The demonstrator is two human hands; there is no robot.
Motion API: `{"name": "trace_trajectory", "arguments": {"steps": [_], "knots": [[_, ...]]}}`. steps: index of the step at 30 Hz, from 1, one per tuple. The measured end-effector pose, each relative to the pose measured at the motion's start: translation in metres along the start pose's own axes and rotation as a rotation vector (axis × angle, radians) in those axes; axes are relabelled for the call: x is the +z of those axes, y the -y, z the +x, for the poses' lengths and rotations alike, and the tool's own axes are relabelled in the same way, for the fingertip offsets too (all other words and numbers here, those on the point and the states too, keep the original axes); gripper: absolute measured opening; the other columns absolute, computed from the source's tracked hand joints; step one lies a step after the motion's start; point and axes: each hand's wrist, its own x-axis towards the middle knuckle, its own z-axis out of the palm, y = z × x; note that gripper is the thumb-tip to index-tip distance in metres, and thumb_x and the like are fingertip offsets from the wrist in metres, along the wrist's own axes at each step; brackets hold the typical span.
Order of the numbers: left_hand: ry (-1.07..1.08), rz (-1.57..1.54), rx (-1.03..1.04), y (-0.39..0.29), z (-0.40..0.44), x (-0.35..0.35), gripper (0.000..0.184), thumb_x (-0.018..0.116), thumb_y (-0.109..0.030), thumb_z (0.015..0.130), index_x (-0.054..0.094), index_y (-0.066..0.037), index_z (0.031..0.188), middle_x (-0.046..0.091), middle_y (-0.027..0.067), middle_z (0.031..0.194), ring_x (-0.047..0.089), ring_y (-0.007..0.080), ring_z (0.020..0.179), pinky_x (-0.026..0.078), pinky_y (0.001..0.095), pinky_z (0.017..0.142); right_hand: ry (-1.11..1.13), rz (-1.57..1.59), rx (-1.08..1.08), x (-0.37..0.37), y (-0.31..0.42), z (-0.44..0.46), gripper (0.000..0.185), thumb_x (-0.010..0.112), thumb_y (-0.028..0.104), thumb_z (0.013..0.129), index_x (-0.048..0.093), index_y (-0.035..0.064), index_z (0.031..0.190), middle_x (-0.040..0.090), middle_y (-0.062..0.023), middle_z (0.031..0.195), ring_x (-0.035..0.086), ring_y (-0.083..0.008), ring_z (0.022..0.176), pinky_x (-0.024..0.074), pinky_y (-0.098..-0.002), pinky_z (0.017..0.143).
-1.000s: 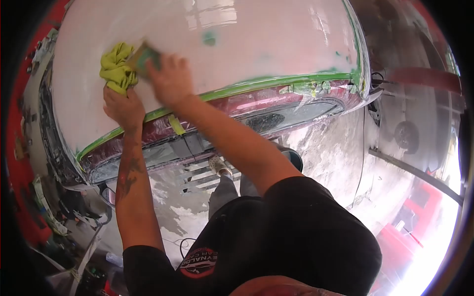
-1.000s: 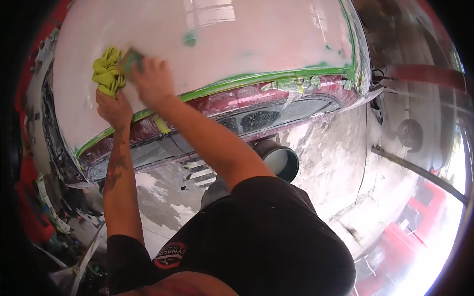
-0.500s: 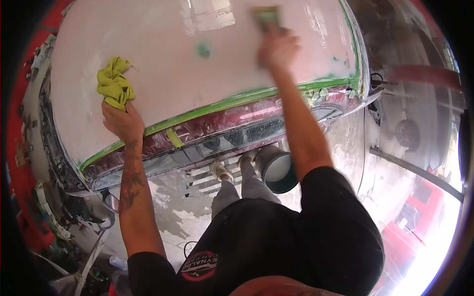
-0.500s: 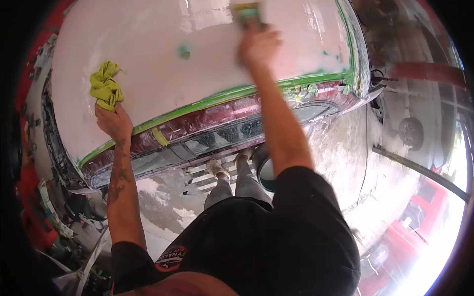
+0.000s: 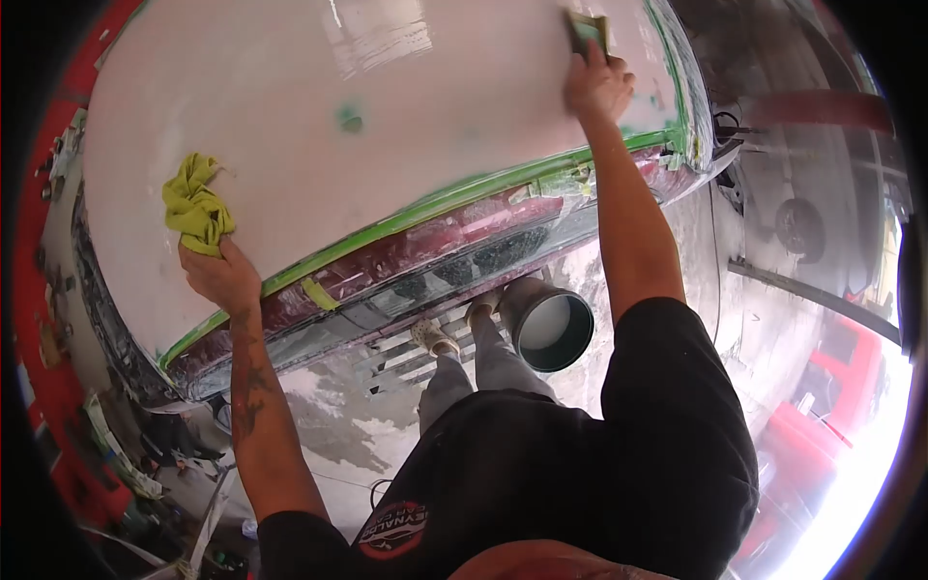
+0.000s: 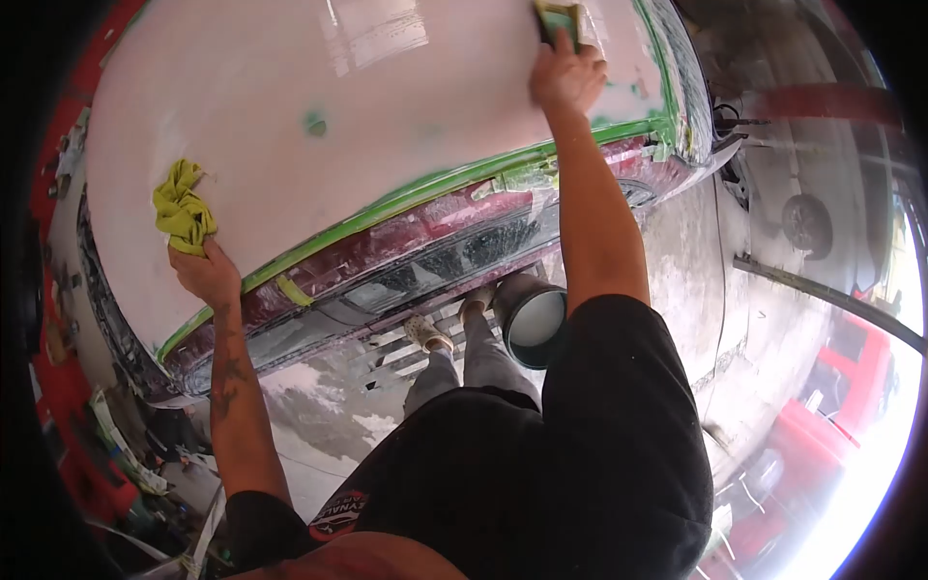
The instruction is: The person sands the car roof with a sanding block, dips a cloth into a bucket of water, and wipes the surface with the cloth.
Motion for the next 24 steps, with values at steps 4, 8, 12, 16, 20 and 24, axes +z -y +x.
{"name": "trace_trajectory", "arguments": {"steps": [4,8,12,16,20,24], "knots": [[-0.044,0.012,0.022,0.005,0.001,0.004,0.058,0.064,-0.018,0.086,0.042,0.005,0.135,0.053,0.0267,0.127,0.052,0.0453,0.115,0.039,0.0536,0.096,0.043,0.038,-0.126,0.016,0.046,-0.062,0.043,0.048,0.028,0.096,0.049,0.0204,0.138,0.055,-0.0229,0.124,0.055,-0.0400,0.113,0.0429,-0.0553,0.097],[-0.050,-0.058,0.032,-0.007,0.001,-0.004,0.054,0.064,-0.015,0.086,0.045,0.007,0.132,0.055,0.0293,0.121,0.055,0.0478,0.109,0.043,0.0538,0.092,0.098,0.459,-0.662,-0.048,0.112,-0.194,0.053,0.060,0.013,0.083,0.057,0.0221,0.136,0.056,-0.0211,0.120,0.055,-0.0365,0.096,0.0466,-0.0496,0.086],[-0.049,-0.149,0.100,0.004,0.001,0.000,0.052,0.063,-0.015,0.089,0.043,0.009,0.132,0.054,0.0302,0.121,0.054,0.0477,0.110,0.043,0.0530,0.093,0.099,0.379,-0.454,-0.039,0.013,-0.120,0.054,0.062,0.017,0.083,0.056,0.0210,0.137,0.055,-0.0201,0.122,0.055,-0.0366,0.099,0.0462,-0.0471,0.085],[-0.048,-0.103,0.117,-0.004,-0.001,0.003,0.053,0.062,-0.017,0.090,0.042,0.009,0.131,0.053,0.0299,0.120,0.053,0.0481,0.111,0.043,0.0532,0.093,-0.058,0.069,-0.007,0.006,-0.127,-0.017,0.047,0.059,0.031,0.091,0.056,0.0231,0.138,0.060,-0.0203,0.116,0.056,-0.0405,0.102,0.0463,-0.0490,0.083],[-0.076,-0.022,0.041,-0.043,-0.011,0.014,0.053,0.063,-0.025,0.091,0.044,0.009,0.127,0.053,0.0301,0.116,0.052,0.0484,0.109,0.042,0.0553,0.092,0.061,0.029,0.062,0.004,-0.095,-0.017,0.046,0.055,0.035,0.092,0.055,0.0250,0.136,0.058,-0.0206,0.121,0.057,-0.0408,0.104,0.0475,-0.0501,0.088],[-0.135,0.102,0.010,-0.077,-0.016,0.029,0.056,0.064,-0.034,0.091,0.045,0.008,0.123,0.053,0.0298,0.114,0.052,0.0485,0.107,0.042,0.0572,0.089,0.111,0.436,-0.553,-0.016,0.071,-0.143,0.047,0.054,0.017,0.088,0.056,0.0215,0.135,0.055,-0.0185,0.118,0.055,-0.0371,0.105,0.0441,-0.0516,0.092]]}}
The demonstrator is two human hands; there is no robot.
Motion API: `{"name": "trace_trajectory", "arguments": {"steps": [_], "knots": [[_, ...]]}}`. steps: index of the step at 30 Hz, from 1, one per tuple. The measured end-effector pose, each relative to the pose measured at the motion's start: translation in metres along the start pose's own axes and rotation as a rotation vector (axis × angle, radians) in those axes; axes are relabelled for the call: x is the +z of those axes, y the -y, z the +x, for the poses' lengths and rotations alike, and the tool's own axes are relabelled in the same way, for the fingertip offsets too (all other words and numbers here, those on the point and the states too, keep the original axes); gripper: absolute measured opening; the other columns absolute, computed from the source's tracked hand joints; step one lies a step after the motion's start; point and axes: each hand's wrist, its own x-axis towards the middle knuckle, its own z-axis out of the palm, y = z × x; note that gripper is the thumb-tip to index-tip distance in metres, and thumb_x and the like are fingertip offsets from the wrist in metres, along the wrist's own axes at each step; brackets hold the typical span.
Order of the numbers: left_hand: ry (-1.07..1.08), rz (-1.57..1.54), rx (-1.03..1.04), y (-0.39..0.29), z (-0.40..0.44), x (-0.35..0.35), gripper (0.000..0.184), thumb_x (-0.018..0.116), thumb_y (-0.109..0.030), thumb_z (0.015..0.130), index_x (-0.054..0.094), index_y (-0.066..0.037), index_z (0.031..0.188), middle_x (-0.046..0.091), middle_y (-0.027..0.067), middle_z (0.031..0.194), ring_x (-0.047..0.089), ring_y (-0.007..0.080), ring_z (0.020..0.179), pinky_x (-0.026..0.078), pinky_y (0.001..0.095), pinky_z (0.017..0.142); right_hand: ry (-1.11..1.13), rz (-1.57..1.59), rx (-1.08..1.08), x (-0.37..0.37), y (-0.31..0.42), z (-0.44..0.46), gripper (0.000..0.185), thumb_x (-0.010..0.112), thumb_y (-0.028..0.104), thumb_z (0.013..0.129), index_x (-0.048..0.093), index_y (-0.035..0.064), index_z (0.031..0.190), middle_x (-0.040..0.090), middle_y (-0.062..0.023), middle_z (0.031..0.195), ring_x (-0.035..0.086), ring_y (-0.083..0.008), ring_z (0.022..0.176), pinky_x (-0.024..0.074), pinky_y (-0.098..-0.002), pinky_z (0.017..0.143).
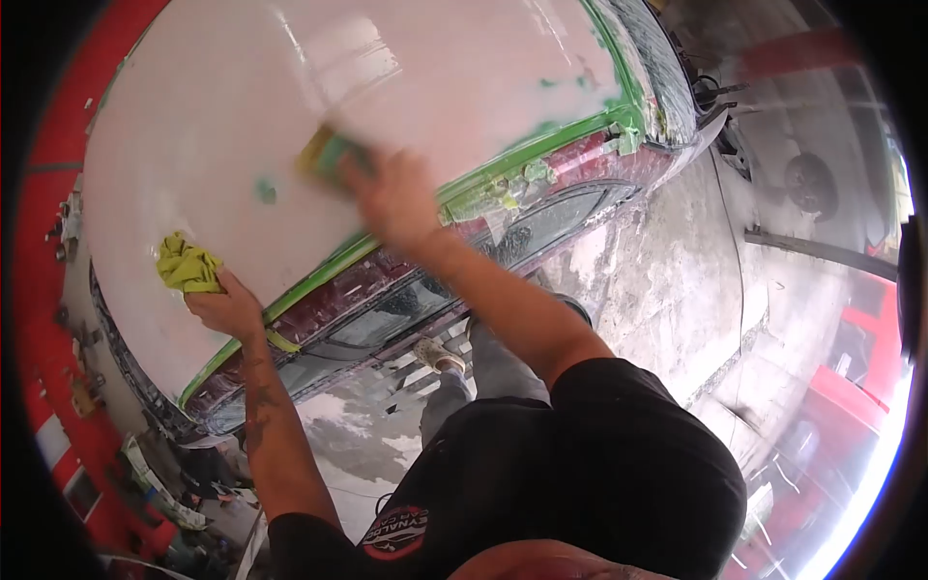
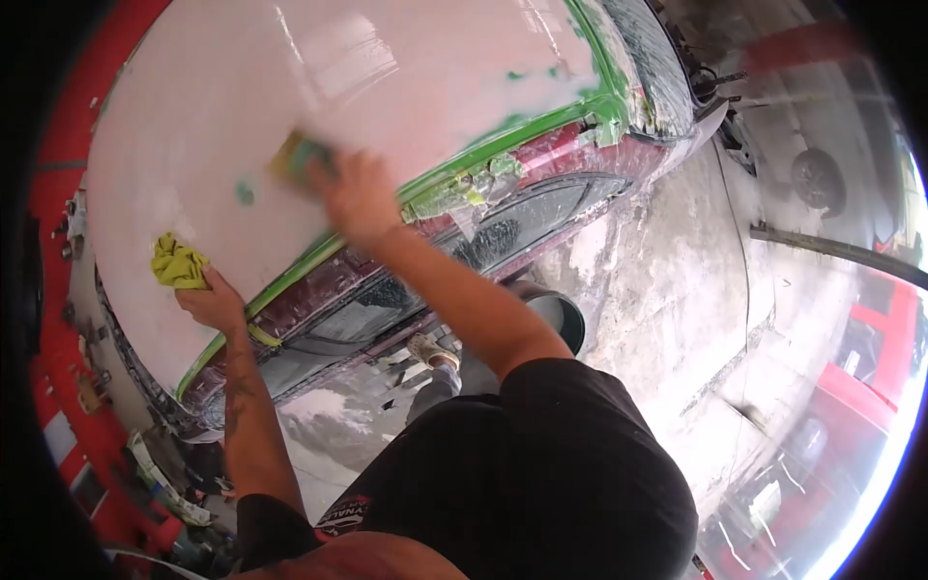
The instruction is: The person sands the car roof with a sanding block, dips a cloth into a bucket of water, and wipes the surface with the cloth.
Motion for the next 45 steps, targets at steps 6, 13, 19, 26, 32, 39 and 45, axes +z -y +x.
{"name": "trace_trajectory", "arguments": {"steps": [6,13,19,26,32,39,45], "knots": [[0.038,-0.098,-0.058,-0.013,0.000,-0.010,0.059,0.063,-0.035,0.093,0.043,0.009,0.127,0.052,0.0297,0.117,0.053,0.0479,0.108,0.044,0.0549,0.089,-0.060,-0.112,-0.032,-0.034,-0.107,0.044,0.043,0.057,0.024,0.088,0.060,0.0226,0.131,0.057,-0.0165,0.118,0.055,-0.0348,0.098,0.0445,-0.0491,0.085],[0.053,-0.099,-0.076,-0.017,0.004,-0.010,0.059,0.063,-0.026,0.093,0.038,0.011,0.133,0.050,0.0314,0.121,0.053,0.0483,0.109,0.044,0.0543,0.089,0.006,-0.503,0.824,-0.072,-0.285,0.113,0.045,0.046,0.041,0.097,0.050,0.0306,0.141,0.053,-0.0199,0.129,0.053,-0.0386,0.112,0.0450,-0.0503,0.093],[0.017,-0.035,0.007,-0.012,0.004,-0.008,0.059,0.063,-0.023,0.094,0.038,0.012,0.133,0.050,0.0322,0.124,0.054,0.0482,0.108,0.045,0.0528,0.090,-0.011,-0.065,0.076,0.062,0.027,0.128,0.038,0.053,0.020,0.089,0.059,0.0095,0.125,0.054,-0.0262,0.125,0.049,-0.0446,0.121,0.0373,-0.0603,0.101],[0.083,-0.142,-0.127,-0.008,-0.001,-0.008,0.058,0.061,-0.025,0.095,0.038,0.010,0.136,0.048,0.0311,0.128,0.051,0.0469,0.114,0.044,0.0517,0.094,-0.009,0.143,-0.283,0.029,0.010,0.128,0.042,0.058,0.022,0.085,0.062,0.0157,0.126,0.057,-0.0165,0.115,0.054,-0.0338,0.105,0.0436,-0.0472,0.086],[0.068,-0.217,-0.168,-0.009,0.000,-0.002,0.058,0.060,-0.024,0.095,0.037,0.009,0.137,0.047,0.0310,0.127,0.050,0.0463,0.115,0.042,0.0512,0.096,-0.065,-0.495,0.427,-0.054,-0.289,0.152,0.041,0.049,0.033,0.095,0.055,0.0310,0.136,0.058,-0.0173,0.128,0.058,-0.0397,0.112,0.0463,-0.0504,0.095],[0.058,-0.141,-0.048,-0.013,0.004,-0.007,0.060,0.060,-0.020,0.094,0.034,0.011,0.139,0.046,0.0332,0.130,0.046,0.0470,0.119,0.037,0.0527,0.101,-0.009,-0.330,0.461,-0.012,-0.187,0.215,0.037,0.049,0.034,0.096,0.058,0.0245,0.130,0.057,-0.0185,0.123,0.053,-0.0369,0.115,0.0416,-0.0533,0.096],[0.084,-0.164,-0.139,-0.011,0.002,-0.009,0.061,0.061,-0.020,0.094,0.034,0.012,0.139,0.045,0.0326,0.131,0.048,0.0462,0.119,0.039,0.0505,0.101,-0.008,0.378,-0.438,0.099,0.123,0.180,0.017,0.057,0.018,0.084,0.068,0.0091,0.094,0.061,-0.0123,0.094,0.055,-0.0306,0.102,0.0433,-0.0468,0.087]]}}
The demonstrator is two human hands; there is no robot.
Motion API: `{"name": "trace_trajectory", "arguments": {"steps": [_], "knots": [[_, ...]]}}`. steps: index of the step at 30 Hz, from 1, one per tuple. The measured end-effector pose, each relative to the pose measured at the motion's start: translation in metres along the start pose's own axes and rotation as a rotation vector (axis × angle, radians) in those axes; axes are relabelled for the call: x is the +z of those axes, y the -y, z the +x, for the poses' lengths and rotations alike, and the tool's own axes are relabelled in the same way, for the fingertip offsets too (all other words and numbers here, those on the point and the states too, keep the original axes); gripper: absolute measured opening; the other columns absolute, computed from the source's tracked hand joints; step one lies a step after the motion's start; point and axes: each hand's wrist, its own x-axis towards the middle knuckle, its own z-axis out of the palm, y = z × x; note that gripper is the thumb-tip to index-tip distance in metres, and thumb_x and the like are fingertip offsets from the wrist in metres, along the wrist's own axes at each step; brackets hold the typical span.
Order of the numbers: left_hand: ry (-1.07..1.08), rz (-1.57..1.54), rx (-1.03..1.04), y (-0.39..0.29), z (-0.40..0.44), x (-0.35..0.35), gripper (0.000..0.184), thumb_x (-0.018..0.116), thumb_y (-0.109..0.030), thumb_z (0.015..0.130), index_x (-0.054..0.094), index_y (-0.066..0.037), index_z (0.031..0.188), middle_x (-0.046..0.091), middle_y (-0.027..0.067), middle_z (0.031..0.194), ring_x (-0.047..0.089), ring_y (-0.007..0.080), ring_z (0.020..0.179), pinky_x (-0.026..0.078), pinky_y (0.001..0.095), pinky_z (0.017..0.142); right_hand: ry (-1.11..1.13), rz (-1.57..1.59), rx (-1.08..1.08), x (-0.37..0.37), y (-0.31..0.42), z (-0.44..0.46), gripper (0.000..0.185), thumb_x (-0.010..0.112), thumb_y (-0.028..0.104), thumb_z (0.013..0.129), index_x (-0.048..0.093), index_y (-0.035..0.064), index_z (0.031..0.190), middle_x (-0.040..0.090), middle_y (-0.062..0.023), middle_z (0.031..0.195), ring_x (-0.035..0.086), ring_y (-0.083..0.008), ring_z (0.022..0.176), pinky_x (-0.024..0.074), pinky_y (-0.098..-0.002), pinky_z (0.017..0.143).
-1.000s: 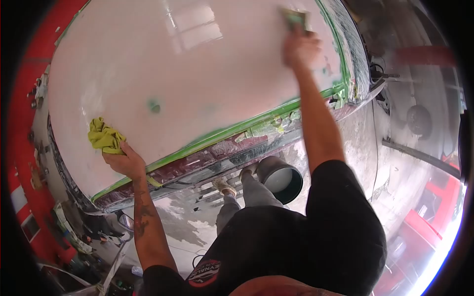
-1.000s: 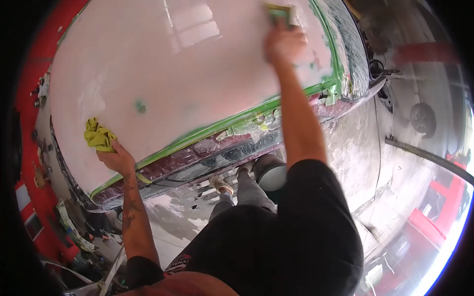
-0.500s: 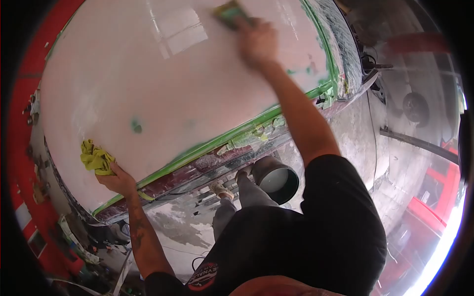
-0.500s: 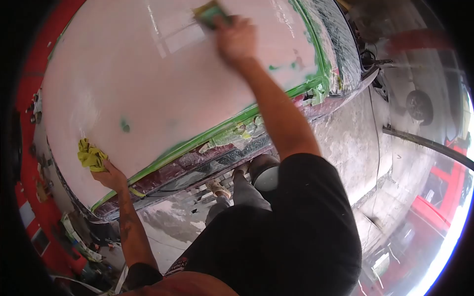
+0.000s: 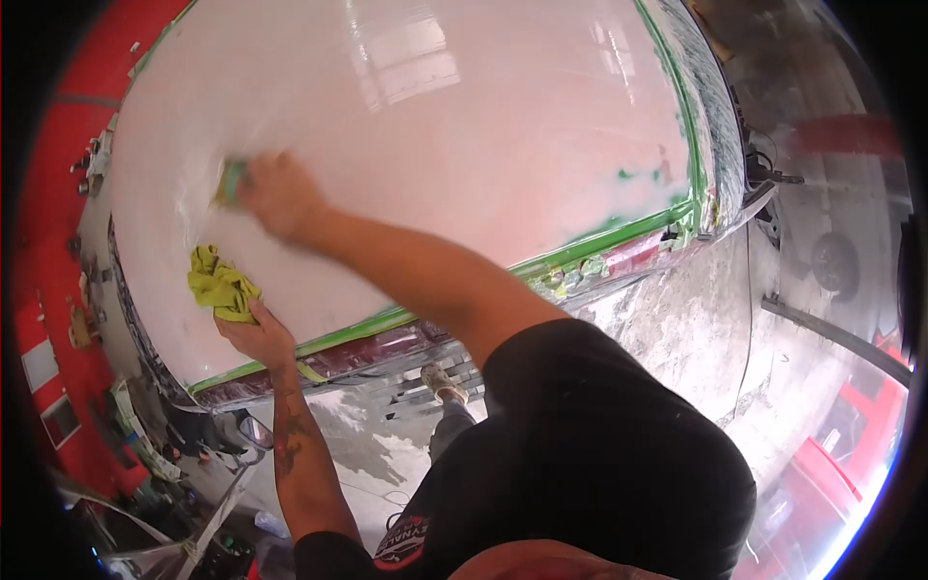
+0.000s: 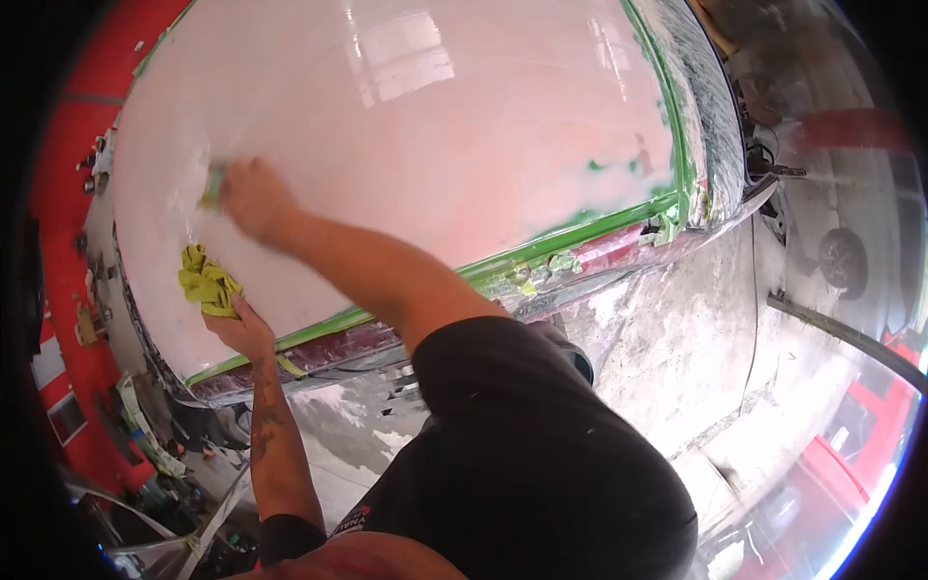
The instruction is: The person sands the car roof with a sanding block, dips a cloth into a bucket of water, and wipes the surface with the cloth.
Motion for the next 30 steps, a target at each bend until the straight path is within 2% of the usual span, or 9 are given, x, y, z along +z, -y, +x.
{"name": "trace_trajectory", "arguments": {"steps": [5,10,11,13,16,18,20,24,30], "knots": [[0.003,-0.074,-0.035,0.000,-0.002,0.002,0.061,0.059,-0.022,0.096,0.033,0.011,0.140,0.045,0.0318,0.131,0.053,0.0436,0.116,0.044,0.0479,0.098,-0.015,-0.202,-0.035,-0.055,-0.081,-0.004,0.028,0.055,0.024,0.088,0.069,0.0140,0.110,0.061,-0.0131,0.103,0.056,-0.0304,0.103,0.0458,-0.0446,0.085],[0.007,-0.108,-0.028,0.003,-0.002,0.006,0.061,0.058,-0.022,0.097,0.031,0.011,0.141,0.044,0.0310,0.132,0.054,0.0426,0.115,0.045,0.0476,0.097,0.187,-0.517,0.717,-0.207,-0.330,-0.053,0.037,0.036,0.032,0.100,0.068,0.0158,0.111,0.065,-0.0235,0.112,0.059,-0.0404,0.108,0.0476,-0.0488,0.088],[-0.004,-0.209,-0.051,0.002,-0.003,0.010,0.060,0.058,-0.020,0.097,0.031,0.012,0.140,0.044,0.0313,0.131,0.053,0.0432,0.116,0.044,0.0480,0.098,0.049,-0.772,0.751,-0.252,-0.346,-0.085,0.042,0.045,0.039,0.096,0.057,0.0251,0.134,0.061,-0.0188,0.125,0.061,-0.0384,0.108,0.0476,-0.0468,0.092],[-0.059,-0.284,-0.098,0.006,-0.002,0.006,0.059,0.058,-0.019,0.096,0.032,0.012,0.140,0.044,0.0315,0.131,0.051,0.0437,0.117,0.042,0.0484,0.099,-0.055,-0.786,1.149,-0.306,-0.380,-0.106,0.040,0.043,0.037,0.096,0.058,0.0248,0.131,0.056,-0.0193,0.130,0.052,-0.0407,0.119,0.0438,-0.0504,0.097],[0.006,-0.028,0.064,0.003,0.001,0.003,0.059,0.059,-0.015,0.093,0.033,0.013,0.138,0.042,0.0319,0.133,0.042,0.0452,0.123,0.031,0.0507,0.107,-0.072,-0.859,1.166,-0.260,-0.359,-0.055,0.041,0.045,0.039,0.094,0.058,0.0251,0.131,0.054,-0.0190,0.132,0.051,-0.0396,0.120,0.0418,-0.0516,0.099],[0.005,0.006,0.074,0.001,0.002,0.001,0.059,0.059,-0.016,0.093,0.033,0.013,0.138,0.041,0.0315,0.134,0.042,0.0451,0.123,0.031,0.0510,0.107,-0.051,-0.743,0.838,-0.199,-0.313,-0.005,0.039,0.048,0.039,0.093,0.061,0.0245,0.126,0.056,-0.0209,0.126,0.053,-0.0385,0.118,0.0446,-0.0521,0.096],[0.013,0.044,0.088,0.001,0.001,0.001,0.060,0.060,-0.016,0.093,0.033,0.013,0.138,0.041,0.0311,0.135,0.042,0.0450,0.123,0.031,0.0513,0.108,0.047,-0.553,0.725,-0.140,-0.196,0.068,0.040,0.043,0.025,0.095,0.069,0.0015,0.116,0.059,-0.0174,0.123,0.052,-0.0342,0.115,0.0420,-0.0444,0.098],[0.007,0.013,0.017,0.000,0.000,0.000,0.062,0.060,-0.017,0.094,0.031,0.013,0.140,0.041,0.0309,0.135,0.043,0.0450,0.123,0.033,0.0509,0.106,-0.084,-0.250,0.291,0.034,-0.068,0.106,0.026,0.047,0.020,0.093,0.068,0.0054,0.099,0.061,-0.0143,0.105,0.053,-0.0288,0.101,0.0417,-0.0452,0.086],[0.024,-0.068,-0.031,0.010,-0.003,0.002,0.063,0.059,-0.015,0.093,0.030,0.012,0.141,0.041,0.0312,0.134,0.046,0.0442,0.120,0.036,0.0494,0.105,0.118,-0.098,-0.093,0.033,-0.027,0.096,0.023,0.055,0.021,0.088,0.073,0.0094,0.097,0.062,-0.0142,0.105,0.053,-0.0299,0.105,0.0432,-0.0427,0.087]]}}
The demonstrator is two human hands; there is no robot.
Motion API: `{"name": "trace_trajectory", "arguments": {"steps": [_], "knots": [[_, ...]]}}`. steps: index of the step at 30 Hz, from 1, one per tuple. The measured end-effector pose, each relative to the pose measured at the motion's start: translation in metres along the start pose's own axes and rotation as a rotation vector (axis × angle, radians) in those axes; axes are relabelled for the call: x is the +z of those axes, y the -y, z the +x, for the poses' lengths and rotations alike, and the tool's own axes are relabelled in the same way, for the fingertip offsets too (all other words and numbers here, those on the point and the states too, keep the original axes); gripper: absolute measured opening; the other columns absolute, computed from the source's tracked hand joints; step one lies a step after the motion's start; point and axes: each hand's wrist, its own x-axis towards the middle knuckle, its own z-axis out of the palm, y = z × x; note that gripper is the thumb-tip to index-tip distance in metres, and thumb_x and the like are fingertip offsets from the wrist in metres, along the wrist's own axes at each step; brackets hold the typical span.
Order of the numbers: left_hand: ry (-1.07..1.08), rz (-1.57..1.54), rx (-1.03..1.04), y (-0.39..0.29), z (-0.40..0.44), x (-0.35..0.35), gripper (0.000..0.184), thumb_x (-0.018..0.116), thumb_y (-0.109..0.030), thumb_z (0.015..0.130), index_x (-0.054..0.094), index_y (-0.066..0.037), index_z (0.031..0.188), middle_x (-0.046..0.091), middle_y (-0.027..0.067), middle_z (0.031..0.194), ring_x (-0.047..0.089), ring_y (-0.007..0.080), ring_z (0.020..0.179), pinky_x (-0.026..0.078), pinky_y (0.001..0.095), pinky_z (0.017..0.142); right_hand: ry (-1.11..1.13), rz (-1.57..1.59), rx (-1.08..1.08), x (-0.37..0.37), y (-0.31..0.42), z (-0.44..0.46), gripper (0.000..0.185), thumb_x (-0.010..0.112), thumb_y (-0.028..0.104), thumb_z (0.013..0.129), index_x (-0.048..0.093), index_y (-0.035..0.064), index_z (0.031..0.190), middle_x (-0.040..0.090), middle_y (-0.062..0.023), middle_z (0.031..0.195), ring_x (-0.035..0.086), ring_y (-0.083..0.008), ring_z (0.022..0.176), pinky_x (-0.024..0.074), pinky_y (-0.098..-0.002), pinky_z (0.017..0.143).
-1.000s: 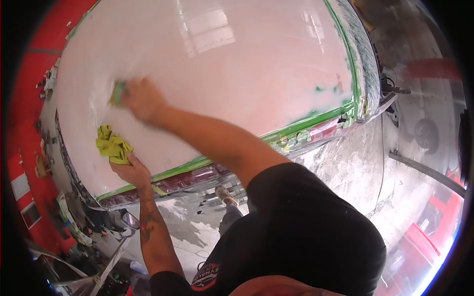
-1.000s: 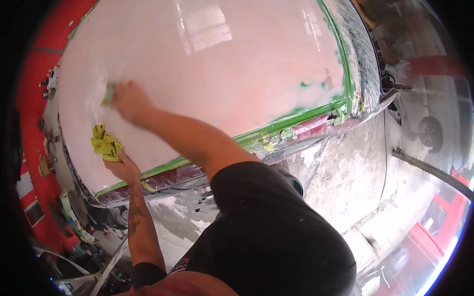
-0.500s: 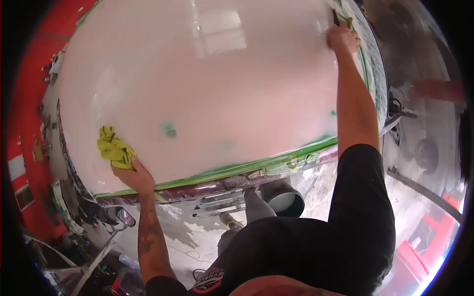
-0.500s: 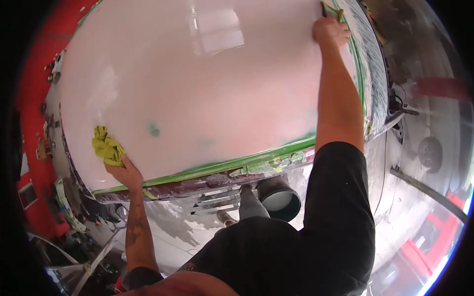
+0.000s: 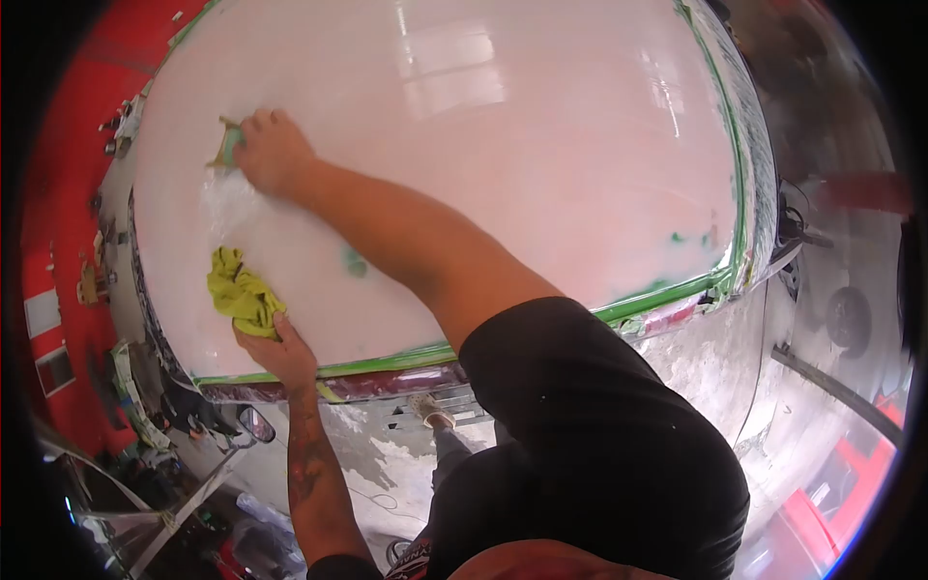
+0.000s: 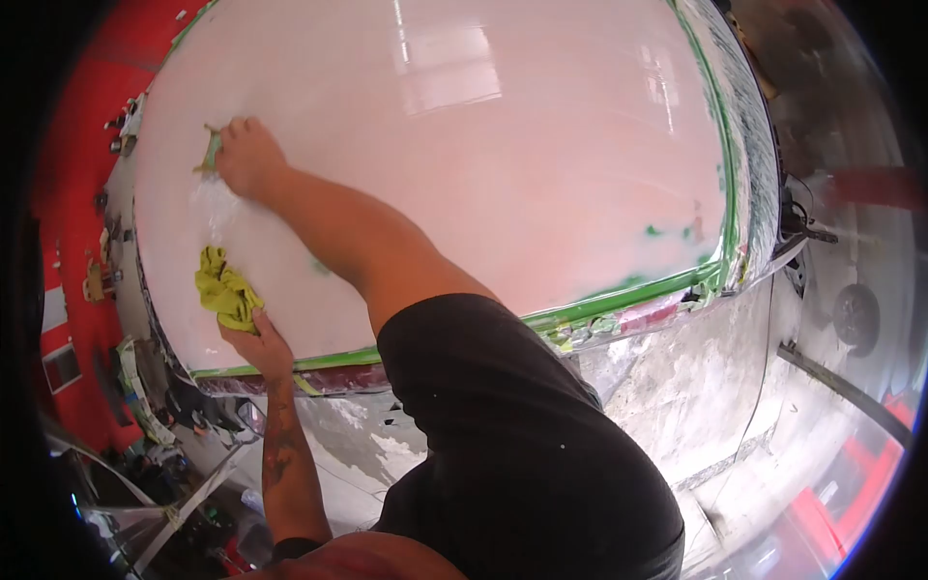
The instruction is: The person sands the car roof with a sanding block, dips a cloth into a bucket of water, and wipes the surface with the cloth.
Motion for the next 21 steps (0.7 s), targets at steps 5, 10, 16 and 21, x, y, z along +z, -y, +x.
{"name": "trace_trajectory", "arguments": {"steps": [5,10,16,21], "knots": [[0.040,-0.065,-0.066,-0.005,-0.001,-0.001,0.058,0.055,-0.014,0.099,0.026,0.011,0.142,0.042,0.0256,0.137,0.049,0.0330,0.123,0.039,0.0402,0.105,0.036,-0.258,0.284,-0.068,-0.197,-0.004,0.031,0.049,0.031,0.094,0.073,0.0155,0.106,0.062,-0.0133,0.126,0.056,-0.0378,0.118,0.0470,-0.0483,0.095],[0.060,-0.166,-0.069,-0.001,-0.001,0.003,0.056,0.052,-0.011,0.100,0.023,0.008,0.144,0.039,0.0242,0.141,0.046,0.0314,0.126,0.038,0.0396,0.108,-0.029,-0.625,1.004,-0.233,-0.360,-0.136,0.047,0.051,0.039,0.095,0.069,0.0001,0.115,0.057,-0.0172,0.131,0.051,-0.0340,0.123,0.0425,-0.0441,0.102],[0.032,-0.095,-0.057,-0.011,0.000,0.003,0.063,0.051,-0.010,0.097,0.018,0.012,0.145,0.035,0.0287,0.139,0.043,0.0366,0.127,0.033,0.0437,0.110,-0.079,-0.675,1.357,-0.240,-0.427,-0.162,0.054,0.044,0.048,0.093,0.057,0.0208,0.138,0.050,-0.0177,0.143,0.050,-0.0401,0.128,0.0408,-0.0512,0.104],[0.035,-0.109,-0.054,-0.007,0.000,-0.001,0.065,0.054,-0.015,0.096,0.021,0.013,0.144,0.033,0.0306,0.140,0.039,0.0402,0.129,0.032,0.0469,0.111,-0.166,-0.251,0.767,-0.093,-0.229,0.023,0.043,0.041,0.029,0.097,0.070,0.0024,0.114,0.056,-0.0136,0.129,0.050,-0.0299,0.121,0.0395,-0.0437,0.102]]}}
